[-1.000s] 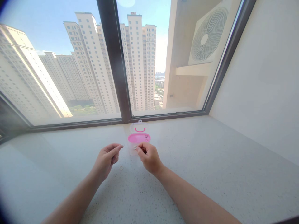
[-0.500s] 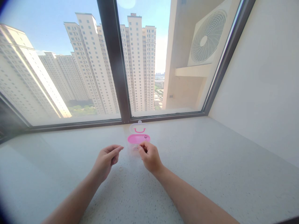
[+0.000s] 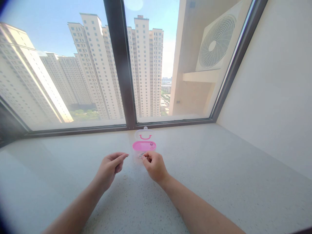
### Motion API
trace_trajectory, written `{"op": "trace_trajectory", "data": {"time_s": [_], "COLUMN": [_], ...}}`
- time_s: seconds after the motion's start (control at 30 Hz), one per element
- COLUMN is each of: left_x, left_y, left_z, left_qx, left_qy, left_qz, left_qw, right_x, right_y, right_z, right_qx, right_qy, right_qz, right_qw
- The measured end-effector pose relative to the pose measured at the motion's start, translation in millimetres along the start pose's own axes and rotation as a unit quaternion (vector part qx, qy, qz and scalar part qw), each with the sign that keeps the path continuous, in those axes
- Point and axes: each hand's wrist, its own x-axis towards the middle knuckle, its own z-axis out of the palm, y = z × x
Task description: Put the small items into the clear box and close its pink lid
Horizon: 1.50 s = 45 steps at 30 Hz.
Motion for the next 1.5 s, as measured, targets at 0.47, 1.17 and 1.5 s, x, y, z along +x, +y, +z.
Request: {"op": "trace_trajectory", "data": {"time_s": [0.47,1.17,1.5], "left_x": [0.1,0.3,-1.1], "left_y": [-2.2,-6.3,-4.9], "left_z": [-0.7,-2.3,-0.6], "left_qx": [0.009,0.021,0.038], "left_qy": [-0.008,-0.041,-0.046], "left_qz": [0.002,0.014,0.016], "left_qw": [1.0,0.999,0.998], "right_x": [-1.4,-5.5,-5.5], "right_y": [0.3,-5.2,-3.3], "right_z": [0.8,2.4,3.4], "right_qx": [0.038,0.087,0.085], "right_qy": [-0.017,-0.062,-0.061], "right_qz": [0.001,-0.023,-0.031], "right_qw": [0.999,0.994,0.994]}}
